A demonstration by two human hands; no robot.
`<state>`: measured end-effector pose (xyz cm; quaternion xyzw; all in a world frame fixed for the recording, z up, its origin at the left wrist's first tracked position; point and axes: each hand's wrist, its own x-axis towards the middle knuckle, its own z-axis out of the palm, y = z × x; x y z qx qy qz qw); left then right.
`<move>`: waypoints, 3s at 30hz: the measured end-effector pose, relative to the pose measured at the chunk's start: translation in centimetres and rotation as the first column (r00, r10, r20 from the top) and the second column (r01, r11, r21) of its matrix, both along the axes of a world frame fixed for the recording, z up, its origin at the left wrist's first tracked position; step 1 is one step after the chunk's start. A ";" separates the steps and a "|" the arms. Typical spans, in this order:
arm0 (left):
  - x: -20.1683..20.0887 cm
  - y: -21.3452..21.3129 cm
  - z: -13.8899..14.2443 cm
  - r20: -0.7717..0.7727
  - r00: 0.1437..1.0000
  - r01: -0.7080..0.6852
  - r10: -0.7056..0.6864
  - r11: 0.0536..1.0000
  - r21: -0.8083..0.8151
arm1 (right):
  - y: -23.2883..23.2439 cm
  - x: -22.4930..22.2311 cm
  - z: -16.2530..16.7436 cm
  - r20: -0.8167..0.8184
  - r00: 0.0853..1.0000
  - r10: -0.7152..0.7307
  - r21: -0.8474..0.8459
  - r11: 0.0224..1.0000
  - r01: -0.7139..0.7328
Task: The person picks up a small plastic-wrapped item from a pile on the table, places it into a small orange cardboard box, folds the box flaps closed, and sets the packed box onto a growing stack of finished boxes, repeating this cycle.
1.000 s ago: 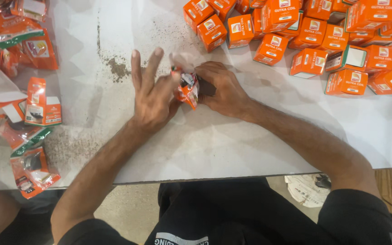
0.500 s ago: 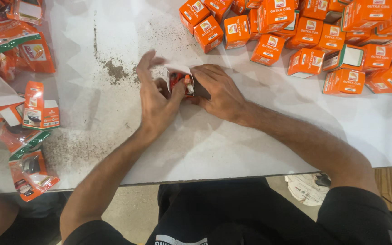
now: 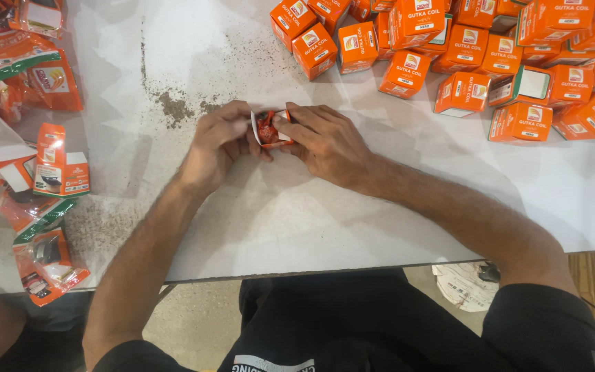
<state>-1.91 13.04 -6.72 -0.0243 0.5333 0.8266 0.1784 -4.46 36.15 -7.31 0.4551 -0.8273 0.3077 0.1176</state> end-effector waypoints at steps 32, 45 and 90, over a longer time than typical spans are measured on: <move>3.0 0.9 -2.6 -0.713 0.374 -0.672 -0.593 0.356 -0.649 | 0.2 0.0 -0.2 0.085 0.996 0.010 -0.019 1.000 -0.009; 10.0 -13.9 -1.9 -0.634 0.763 -0.570 -0.128 -0.596 -0.566 | -1.2 0.0 0.4 -0.259 0.963 0.070 -0.096 0.991 -0.097; 4.3 1.4 -0.7 -0.822 0.131 -0.772 -0.554 0.463 -0.435 | 1.0 0.0 -0.4 0.218 0.976 0.028 -0.076 0.997 -0.012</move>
